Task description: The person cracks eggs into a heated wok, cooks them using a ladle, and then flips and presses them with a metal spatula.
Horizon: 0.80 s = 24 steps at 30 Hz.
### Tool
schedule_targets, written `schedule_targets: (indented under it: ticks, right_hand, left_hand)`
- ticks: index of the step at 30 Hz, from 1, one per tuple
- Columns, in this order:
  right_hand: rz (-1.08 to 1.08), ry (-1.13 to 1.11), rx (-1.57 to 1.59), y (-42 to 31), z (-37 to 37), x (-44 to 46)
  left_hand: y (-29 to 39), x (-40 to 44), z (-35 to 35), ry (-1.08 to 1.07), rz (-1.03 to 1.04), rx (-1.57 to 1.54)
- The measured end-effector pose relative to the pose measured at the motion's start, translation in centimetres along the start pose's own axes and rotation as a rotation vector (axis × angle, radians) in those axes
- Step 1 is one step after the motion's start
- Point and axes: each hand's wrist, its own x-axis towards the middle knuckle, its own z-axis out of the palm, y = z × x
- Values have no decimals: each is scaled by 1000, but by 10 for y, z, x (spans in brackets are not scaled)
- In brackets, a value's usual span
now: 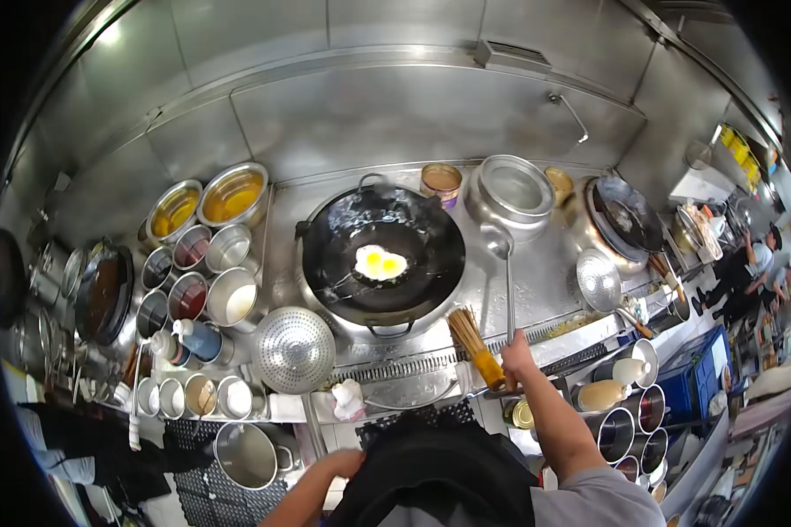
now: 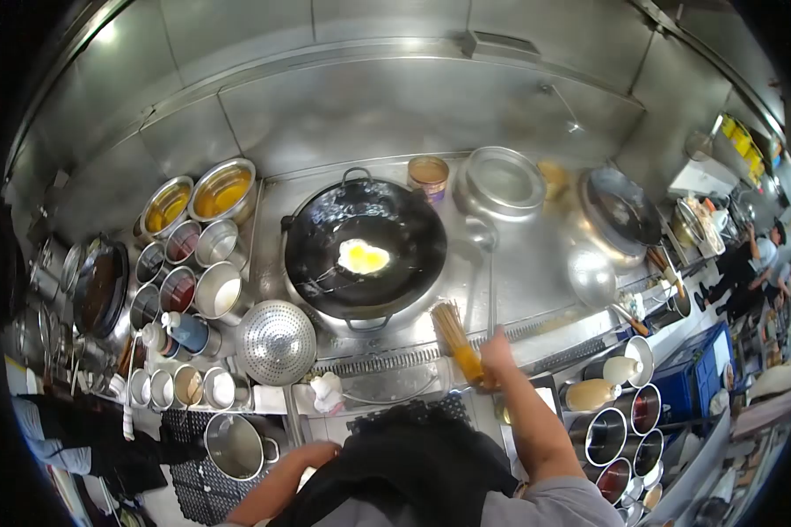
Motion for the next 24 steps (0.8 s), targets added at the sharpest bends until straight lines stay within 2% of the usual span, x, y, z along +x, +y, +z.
schedule_targets:
  ticks: [1,3,4,5,6,7,9,11,13,17,24]
  right_hand:
    - [49,-71,32,16,0,6]
    - [134,-213,86,-44,-61,-26]
    - [142,-223,120,-52,-76,-35]
    - [147,-226,156,-48,-88,-34]
    - [-18,-162,114,-13,-83,-29]
    - [-55,-197,185,-24,-89,-46]
    - [-46,-357,364,-73,-106,-83]
    - [49,-590,580,-112,-113,-105]
    - [59,-636,582,-166,-110,-122]
    - [-22,-882,461,-203,-74,-102]
    - [-133,-845,168,-225,-6,-86]
  left_hand:
    - [48,-21,-54,-9,-152,62]
    - [83,-29,-114,159,-94,73]
    - [113,-35,-142,386,-212,-76]
    - [126,-28,-167,583,-140,-47]
    - [130,-12,-181,926,39,-58]
    - [154,-4,-208,1117,100,-133]
    - [161,42,-239,1267,61,-144]
    - [112,124,-242,862,-263,-63]
    - [138,116,-243,963,-249,-78]
    - [142,111,-242,1008,-275,-89]
    - [142,112,-238,1069,-273,-95]
